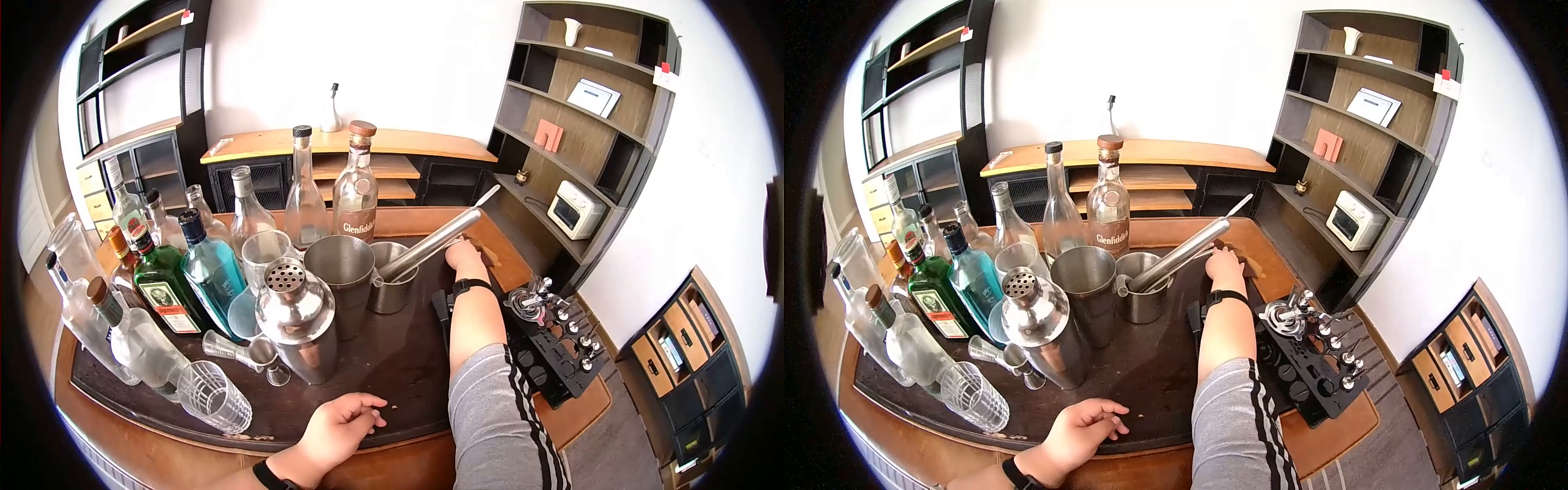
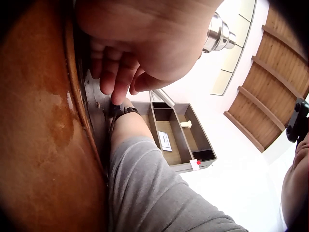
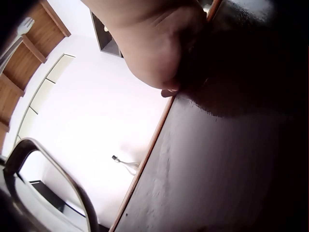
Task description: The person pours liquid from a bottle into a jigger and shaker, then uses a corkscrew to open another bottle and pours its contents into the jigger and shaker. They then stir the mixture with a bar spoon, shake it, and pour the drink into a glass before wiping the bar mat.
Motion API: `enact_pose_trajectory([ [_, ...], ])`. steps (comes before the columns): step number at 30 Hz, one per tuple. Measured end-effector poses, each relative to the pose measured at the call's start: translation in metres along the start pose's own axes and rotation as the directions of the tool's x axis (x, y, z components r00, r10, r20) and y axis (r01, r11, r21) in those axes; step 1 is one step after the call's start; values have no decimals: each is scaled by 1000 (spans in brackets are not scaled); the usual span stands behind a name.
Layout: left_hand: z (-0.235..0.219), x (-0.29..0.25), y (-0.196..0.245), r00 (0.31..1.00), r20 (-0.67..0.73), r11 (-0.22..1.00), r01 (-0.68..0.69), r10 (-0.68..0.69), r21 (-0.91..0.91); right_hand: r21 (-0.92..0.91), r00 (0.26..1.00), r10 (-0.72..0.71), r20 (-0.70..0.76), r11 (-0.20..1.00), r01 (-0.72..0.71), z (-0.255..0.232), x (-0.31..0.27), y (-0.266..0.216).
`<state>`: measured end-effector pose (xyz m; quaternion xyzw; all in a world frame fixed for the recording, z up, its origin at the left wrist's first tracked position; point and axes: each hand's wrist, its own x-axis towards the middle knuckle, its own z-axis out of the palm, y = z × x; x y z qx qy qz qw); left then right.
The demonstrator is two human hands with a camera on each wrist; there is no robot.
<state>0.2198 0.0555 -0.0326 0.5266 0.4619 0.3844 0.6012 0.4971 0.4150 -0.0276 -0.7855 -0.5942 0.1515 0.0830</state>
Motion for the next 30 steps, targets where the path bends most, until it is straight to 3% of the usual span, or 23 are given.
enact_pose_trajectory([
  [3,-1,0,-2,1000,0,1000,-17,17,2,-16,997,73,35,997,-72,-4,-27,-12],
  [11,-3,1,-5,998,15,996,-68,67,54,-65,990,126,-60,989,-130,17,-64,-12],
  [21,-1,3,-13,986,44,980,-162,158,117,-193,997,-38,60,980,49,35,-171,-28],
  [23,-1,2,-15,981,48,971,-193,188,138,-211,990,-76,120,972,100,30,-194,-29],
  [25,-1,1,-13,978,56,962,-207,201,179,-292,960,-259,103,915,278,45,-196,-22],
  [27,1,0,-16,968,56,949,-250,243,191,-394,860,-458,227,764,511,46,-217,-18],
  [29,3,-4,-11,964,70,936,-266,257,228,-271,685,-712,153,636,722,49,-248,-16],
  [30,5,-6,-10,958,67,927,-288,280,239,-187,692,-693,204,666,722,47,-261,-24],
])
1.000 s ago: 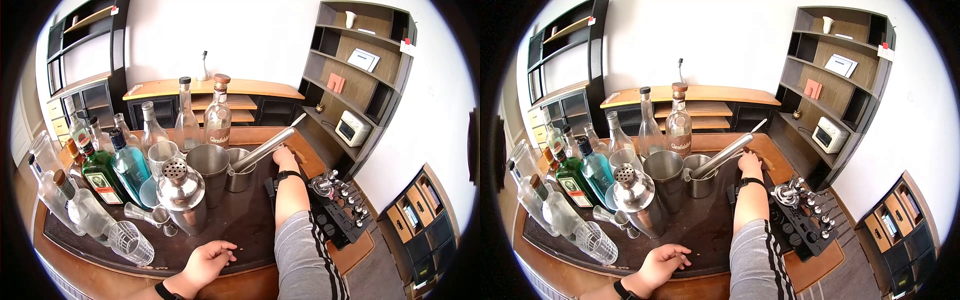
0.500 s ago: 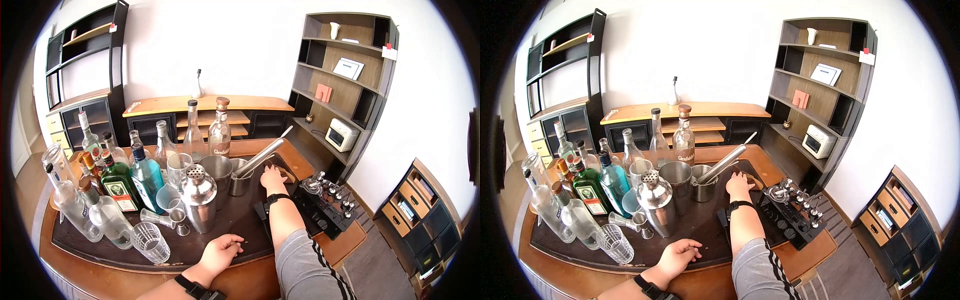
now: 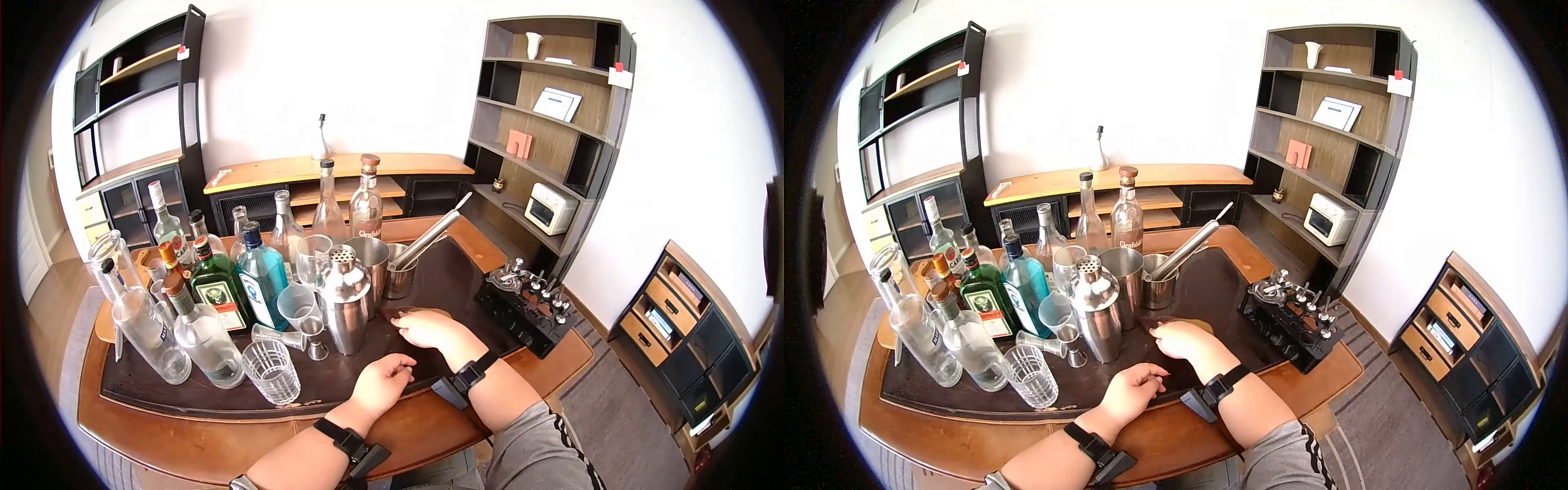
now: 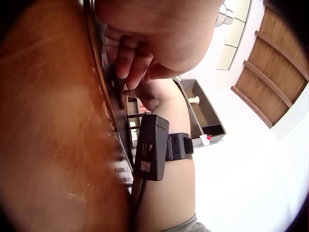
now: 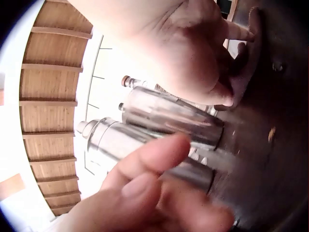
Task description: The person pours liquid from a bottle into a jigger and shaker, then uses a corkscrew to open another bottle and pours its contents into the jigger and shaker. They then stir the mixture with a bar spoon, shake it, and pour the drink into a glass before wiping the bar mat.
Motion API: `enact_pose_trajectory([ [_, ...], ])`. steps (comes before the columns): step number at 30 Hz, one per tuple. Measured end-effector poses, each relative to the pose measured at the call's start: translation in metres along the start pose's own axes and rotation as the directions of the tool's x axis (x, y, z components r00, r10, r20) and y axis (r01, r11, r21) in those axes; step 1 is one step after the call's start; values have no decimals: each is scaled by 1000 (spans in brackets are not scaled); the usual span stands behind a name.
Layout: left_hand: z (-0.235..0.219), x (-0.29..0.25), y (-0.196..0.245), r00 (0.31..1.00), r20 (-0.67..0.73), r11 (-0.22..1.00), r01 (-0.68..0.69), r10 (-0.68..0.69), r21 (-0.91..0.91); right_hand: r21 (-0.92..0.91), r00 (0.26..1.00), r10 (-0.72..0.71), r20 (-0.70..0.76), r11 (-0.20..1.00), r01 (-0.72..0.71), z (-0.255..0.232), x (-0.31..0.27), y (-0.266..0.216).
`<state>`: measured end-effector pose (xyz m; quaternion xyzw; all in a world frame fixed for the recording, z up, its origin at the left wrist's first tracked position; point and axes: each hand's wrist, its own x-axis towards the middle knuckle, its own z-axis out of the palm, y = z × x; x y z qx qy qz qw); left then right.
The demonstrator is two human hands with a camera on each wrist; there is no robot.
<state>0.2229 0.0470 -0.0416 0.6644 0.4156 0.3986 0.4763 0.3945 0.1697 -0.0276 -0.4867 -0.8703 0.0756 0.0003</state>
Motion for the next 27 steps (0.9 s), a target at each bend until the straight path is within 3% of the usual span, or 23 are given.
enact_pose_trajectory([
  [1,1,0,0,1000,2,1000,-5,5,5,113,992,30,126,993,-44,-21,-5,-20],
  [6,1,0,0,999,0,998,-38,38,59,105,1000,16,4,994,-17,8,34,-5],
  [9,0,-1,4,998,-8,991,-58,60,122,-105,998,15,-66,994,-22,15,36,-15],
  [12,1,-1,3,997,-8,991,-78,80,113,-58,996,-8,-86,998,3,24,38,-4],
  [15,1,-1,4,997,-1,992,-79,80,101,163,992,-28,119,987,8,-6,15,-11],
  [16,1,-2,5,997,1,992,-78,78,96,182,990,-136,49,975,125,6,12,3],
  [19,2,-4,7,995,-15,992,-99,100,78,401,969,-225,102,901,167,-7,-19,-3],
  [21,4,-5,7,991,-35,990,-124,127,62,423,959,-134,249,906,17,-20,-37,-13],
  [23,5,-4,6,986,-84,989,-141,144,34,457,960,-169,222,888,51,-22,-51,-10],
  [27,3,-2,8,965,-238,992,-123,109,-42,591,995,-56,-80,801,92,-44,-65,-3],
])
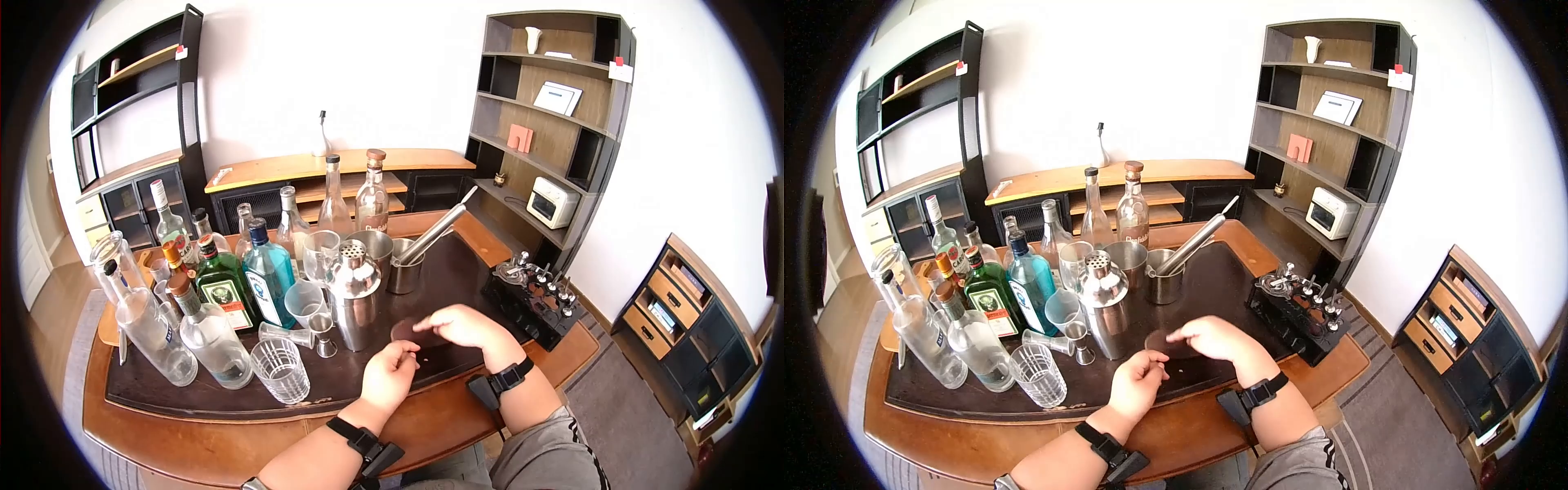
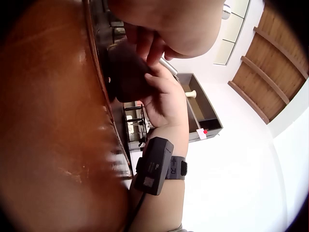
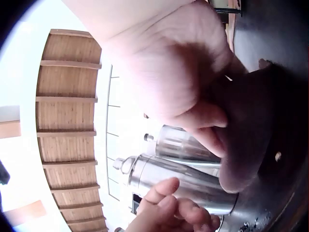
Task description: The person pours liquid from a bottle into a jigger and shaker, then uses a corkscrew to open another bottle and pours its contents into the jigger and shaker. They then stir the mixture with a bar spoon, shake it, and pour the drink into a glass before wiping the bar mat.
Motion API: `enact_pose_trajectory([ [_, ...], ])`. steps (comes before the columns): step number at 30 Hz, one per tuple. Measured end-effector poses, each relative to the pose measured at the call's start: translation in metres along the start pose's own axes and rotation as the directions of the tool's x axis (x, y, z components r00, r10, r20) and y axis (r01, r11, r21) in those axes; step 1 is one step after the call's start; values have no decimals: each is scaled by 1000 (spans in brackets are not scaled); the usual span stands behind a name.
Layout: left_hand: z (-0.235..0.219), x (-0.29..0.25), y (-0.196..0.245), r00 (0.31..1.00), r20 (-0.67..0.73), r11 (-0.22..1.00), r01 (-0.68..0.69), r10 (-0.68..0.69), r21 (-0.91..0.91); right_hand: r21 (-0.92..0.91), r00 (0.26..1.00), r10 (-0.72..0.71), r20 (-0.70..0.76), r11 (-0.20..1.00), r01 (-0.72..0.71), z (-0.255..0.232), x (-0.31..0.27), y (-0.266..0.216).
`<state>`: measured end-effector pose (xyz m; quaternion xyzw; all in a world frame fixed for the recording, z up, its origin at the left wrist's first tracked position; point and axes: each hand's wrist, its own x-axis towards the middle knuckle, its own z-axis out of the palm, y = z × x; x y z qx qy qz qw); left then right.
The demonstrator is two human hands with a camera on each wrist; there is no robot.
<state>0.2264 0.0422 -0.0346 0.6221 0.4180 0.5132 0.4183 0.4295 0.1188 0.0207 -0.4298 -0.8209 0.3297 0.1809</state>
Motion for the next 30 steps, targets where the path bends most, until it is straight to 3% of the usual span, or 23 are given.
enact_pose_trajectory([
  [1,-1,1,-1,1000,-18,999,15,-16,-35,40,975,-58,-216,997,68,-2,2,5],
  [2,-2,3,-2,999,-36,997,27,-30,-71,59,899,-104,-425,988,142,-2,5,12],
  [4,-3,3,-3,998,-59,996,25,-30,-87,-116,717,-137,-684,990,78,-1,12,16],
  [5,-3,3,-3,998,-57,996,35,-40,-82,-239,664,-230,-712,968,78,3,19,29],
  [6,-3,3,-3,997,-55,996,46,-50,-75,-368,653,-318,-688,928,64,8,24,40],
  [8,-2,4,-4,998,-42,997,50,-53,-67,-482,816,-207,-540,871,-97,16,32,41],
  [9,-2,4,-5,998,-40,997,47,-49,-61,-496,914,40,-404,830,-256,23,39,48],
  [10,-2,4,-5,998,-37,998,44,-46,-55,-489,949,197,-247,820,-297,26,45,46],
  [13,-2,3,-6,999,-35,997,34,-36,-67,-510,966,205,-156,821,-257,31,49,42],
  [16,-2,3,-6,999,-17,997,37,-38,-62,-466,997,64,-53,881,-82,33,58,50],
  [20,-1,3,-8,999,-27,997,38,-40,-65,-222,987,-51,149,972,83,36,50,26],
  [22,-1,2,-6,998,-28,995,46,-48,-90,-140,990,-10,138,990,30,34,56,40],
  [25,-3,2,-8,998,-36,997,46,-48,-67,-415,992,83,-98,903,-116,25,58,69],
  [28,-2,2,-9,999,-25,997,37,-39,-74,-469,910,282,-304,787,-401,5,48,85],
  [30,-2,0,-2,996,22,995,87,-85,-58,-490,871,327,-367,728,-480,5,43,81],
])
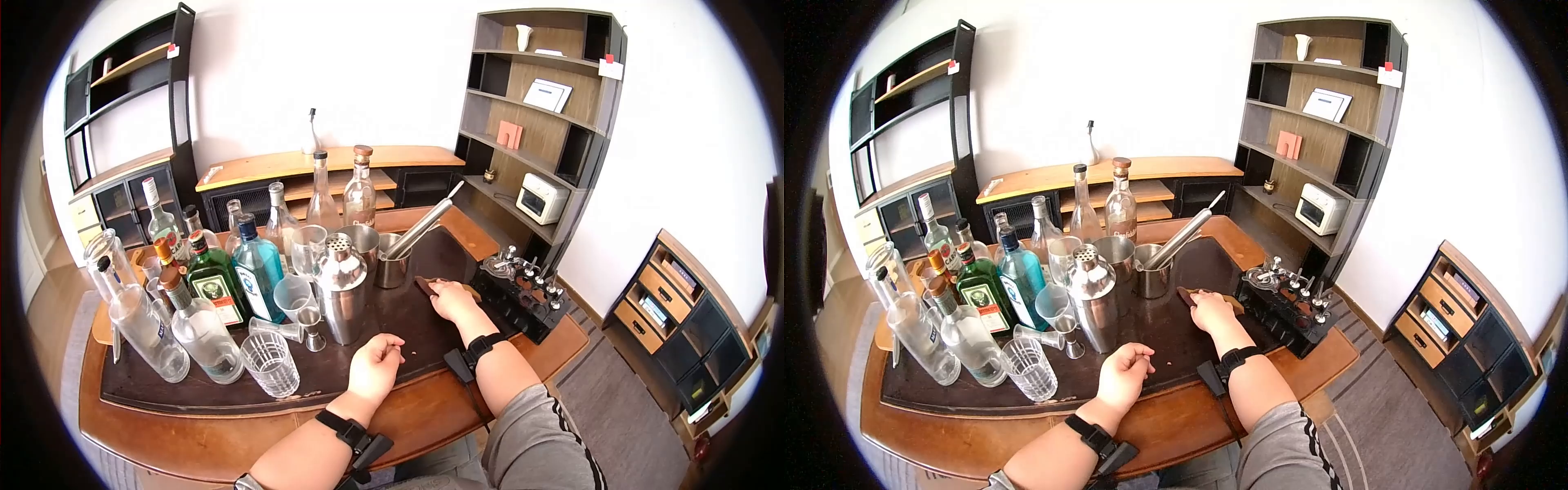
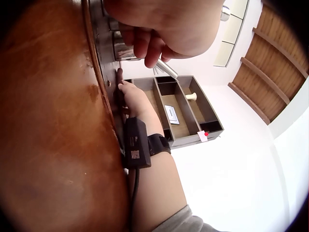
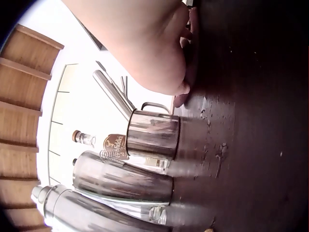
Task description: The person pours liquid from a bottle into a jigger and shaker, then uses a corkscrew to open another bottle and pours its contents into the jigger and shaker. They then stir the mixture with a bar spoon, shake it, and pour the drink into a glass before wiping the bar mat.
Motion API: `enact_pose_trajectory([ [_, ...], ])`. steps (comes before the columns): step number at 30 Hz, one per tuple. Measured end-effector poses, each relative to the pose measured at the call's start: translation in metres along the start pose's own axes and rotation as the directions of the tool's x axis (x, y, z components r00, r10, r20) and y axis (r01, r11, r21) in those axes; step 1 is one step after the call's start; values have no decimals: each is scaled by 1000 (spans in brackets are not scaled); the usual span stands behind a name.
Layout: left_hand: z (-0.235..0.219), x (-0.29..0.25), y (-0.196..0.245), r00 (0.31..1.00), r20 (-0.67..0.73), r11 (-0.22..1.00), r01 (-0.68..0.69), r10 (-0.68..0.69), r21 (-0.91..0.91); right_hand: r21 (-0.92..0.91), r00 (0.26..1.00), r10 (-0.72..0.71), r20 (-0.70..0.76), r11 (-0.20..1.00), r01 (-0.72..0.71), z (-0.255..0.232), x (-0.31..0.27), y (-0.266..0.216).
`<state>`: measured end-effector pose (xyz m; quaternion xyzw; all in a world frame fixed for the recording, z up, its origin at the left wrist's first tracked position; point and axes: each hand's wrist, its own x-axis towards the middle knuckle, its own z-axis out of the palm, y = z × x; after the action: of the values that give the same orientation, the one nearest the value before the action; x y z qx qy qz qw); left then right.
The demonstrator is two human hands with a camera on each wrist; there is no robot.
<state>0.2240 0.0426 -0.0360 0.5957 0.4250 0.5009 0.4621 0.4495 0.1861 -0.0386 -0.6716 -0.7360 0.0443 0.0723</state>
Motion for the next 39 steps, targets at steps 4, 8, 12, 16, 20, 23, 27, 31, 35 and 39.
enact_pose_trajectory([
  [4,2,-1,0,999,42,1000,-10,10,18,-153,993,98,69,984,-86,-4,2,-26],
  [8,3,-1,-1,999,42,999,-28,27,32,-92,976,-174,130,978,187,-11,-13,-62],
  [12,2,0,-4,997,46,996,-66,63,58,-39,976,-207,70,977,210,-5,-8,-64],
  [16,1,-1,-3,997,49,996,-64,61,70,-91,1000,-9,-9,996,8,-14,-3,-42],
  [20,3,-1,-2,998,56,996,-45,41,81,-100,998,61,21,993,-59,-17,-6,-42],
  [23,2,0,0,997,65,996,-38,33,85,-92,995,-75,60,992,80,-14,-8,-56],
  [27,2,-1,0,997,73,997,-41,36,64,-22,952,-304,42,952,305,7,6,-75],
  [31,2,0,-4,995,89,994,-57,49,95,-25,956,-251,150,966,258,2,7,-102],
  [35,3,0,-4,993,98,994,-72,64,87,-7,916,-366,163,928,372,2,2,-99],
  [39,2,-2,0,993,92,994,-79,71,81,183,753,-603,263,798,575,-4,-13,-85],
])
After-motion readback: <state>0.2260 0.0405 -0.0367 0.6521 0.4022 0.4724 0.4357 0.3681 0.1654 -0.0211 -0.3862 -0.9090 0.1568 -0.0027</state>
